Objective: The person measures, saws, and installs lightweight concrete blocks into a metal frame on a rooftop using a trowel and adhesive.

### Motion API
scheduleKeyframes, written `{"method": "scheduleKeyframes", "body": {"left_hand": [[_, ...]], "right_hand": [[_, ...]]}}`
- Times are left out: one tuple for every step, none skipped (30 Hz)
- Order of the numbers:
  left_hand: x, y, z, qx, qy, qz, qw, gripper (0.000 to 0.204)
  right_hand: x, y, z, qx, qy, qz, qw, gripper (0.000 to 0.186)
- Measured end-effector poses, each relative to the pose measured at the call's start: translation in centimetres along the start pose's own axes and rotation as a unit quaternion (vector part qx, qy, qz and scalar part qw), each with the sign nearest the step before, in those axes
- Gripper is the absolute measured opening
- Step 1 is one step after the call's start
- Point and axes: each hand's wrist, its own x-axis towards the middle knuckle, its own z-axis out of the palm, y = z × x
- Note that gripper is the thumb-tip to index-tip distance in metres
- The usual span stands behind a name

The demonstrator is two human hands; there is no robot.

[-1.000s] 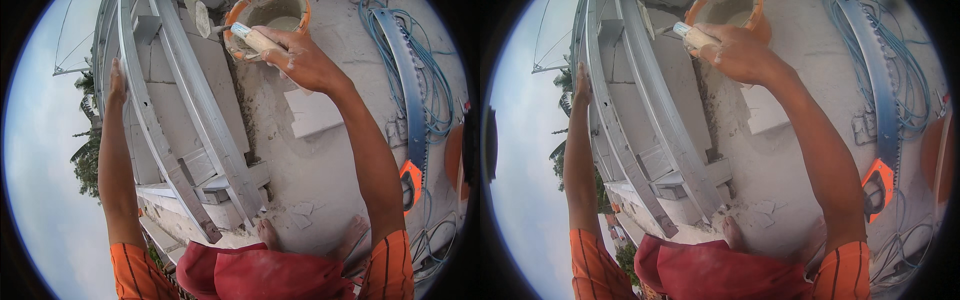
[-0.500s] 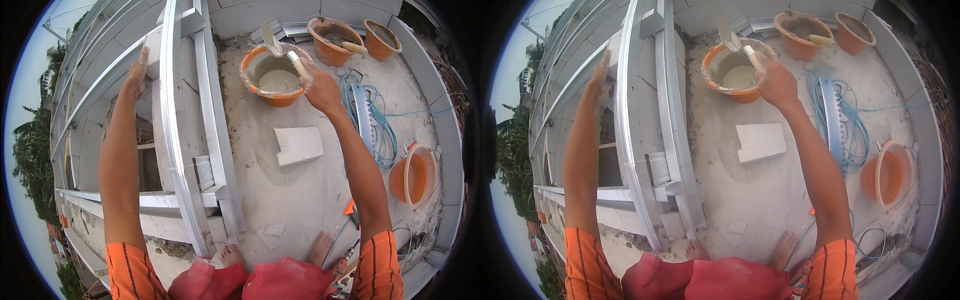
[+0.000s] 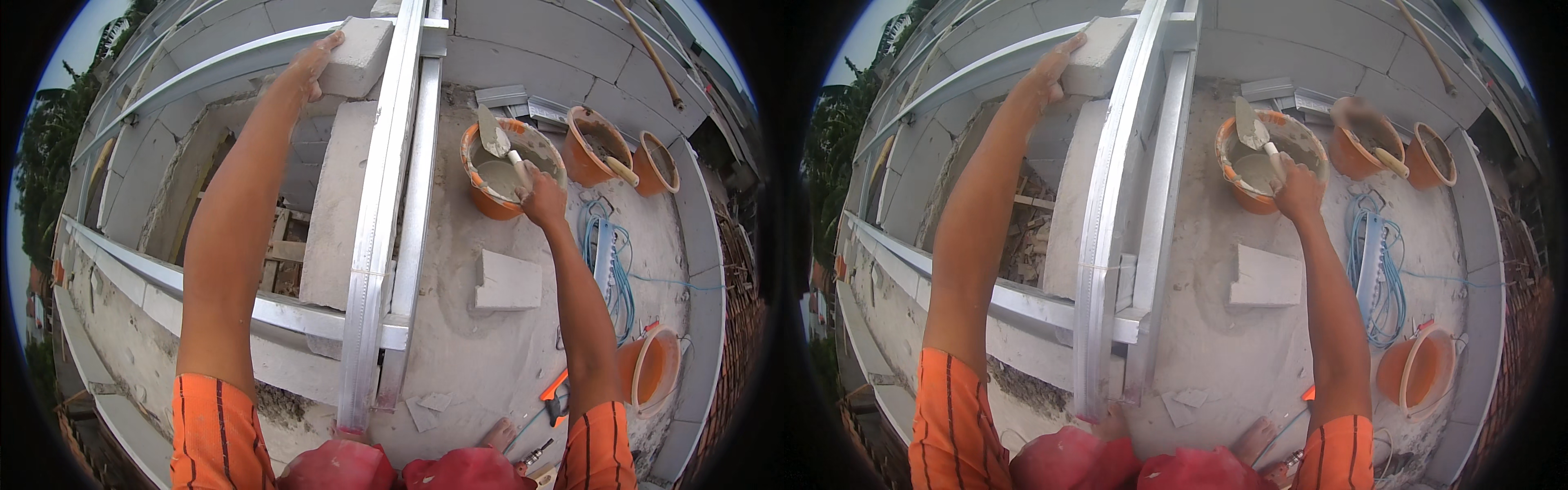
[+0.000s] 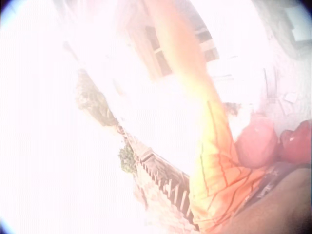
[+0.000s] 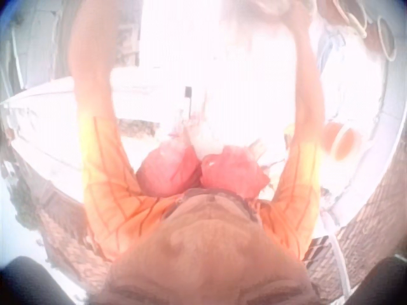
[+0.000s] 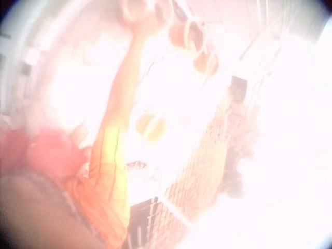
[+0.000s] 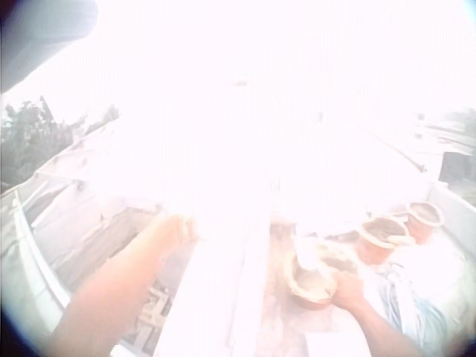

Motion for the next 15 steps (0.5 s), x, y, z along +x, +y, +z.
{"method": "scheduleKeyframes", "body": {"left_hand": [[-0.2, 0.0, -0.8, -0.038, -0.016, 0.010, 0.999, 0.072], [-0.5, -0.1, -1.7, -0.076, -0.032, 0.019, 0.996, 0.069], [-1.0, -0.1, -2.7, -0.102, -0.025, 0.024, 0.994, 0.068], [-1.8, 0.3, -4.0, -0.129, -0.017, 0.031, 0.991, 0.067], [-2.6, 0.6, -5.2, -0.156, -0.008, 0.039, 0.987, 0.066], [-3.9, 1.0, -6.6, -0.170, -0.009, 0.058, 0.984, 0.065], [-4.9, 1.5, -7.5, -0.186, -0.014, 0.079, 0.979, 0.064], [-5.9, 2.0, -8.3, -0.203, -0.019, 0.099, 0.974, 0.063], [-6.8, 3.0, -8.8, -0.198, -0.060, 0.114, 0.972, 0.064], [-7.4, 3.7, -9.4, -0.191, -0.099, 0.125, 0.969, 0.065], [-7.9, 4.5, -9.7, -0.183, -0.139, 0.134, 0.964, 0.066], [-8.9, 5.7, -9.7, -0.140, -0.163, 0.147, 0.966, 0.065], [-9.9, 7.0, -9.1, -0.098, -0.189, 0.158, 0.964, 0.064], [-10.9, 8.2, -7.9, -0.057, -0.219, 0.169, 0.959, 0.063], [-12.1, 9.3, -6.6, 0.014, -0.252, 0.181, 0.950, 0.065]], "right_hand": [[-0.2, 0.1, -0.3, 0.002, 0.008, 0.003, 1.000, 0.060], [-0.5, 0.2, -0.7, 0.004, 0.015, 0.006, 1.000, 0.061], [-0.9, 0.1, -0.9, 0.007, 0.022, 0.010, 1.000, 0.062], [-1.3, 0.2, -1.7, 0.012, 0.038, 0.007, 0.999, 0.062], [-1.7, 0.3, -2.4, 0.018, 0.053, 0.005, 0.998, 0.062], [-1.8, 0.2, -2.9, 0.026, 0.069, 0.001, 0.997, 0.063], [-1.9, 0.5, -3.4, 0.055, 0.089, -0.017, 0.994, 0.062], [-2.0, 0.8, -3.9, 0.084, 0.108, -0.035, 0.990, 0.061], [-2.1, 1.0, -4.6, 0.114, 0.132, -0.054, 0.983, 0.061], [-2.2, 0.2, -6.0, 0.191, 0.102, -0.052, 0.975, 0.065], [-2.3, -0.6, -7.7, 0.267, 0.072, -0.050, 0.960, 0.070], [-2.6, -2.0, -9.5, 0.343, 0.041, -0.051, 0.937, 0.075], [-3.0, -3.2, -11.4, 0.397, 0.029, -0.071, 0.915, 0.081], [-3.5, -4.3, -13.4, 0.446, 0.019, -0.088, 0.891, 0.088], [-4.1, -5.2, -15.1, 0.493, 0.009, -0.102, 0.864, 0.095]]}}
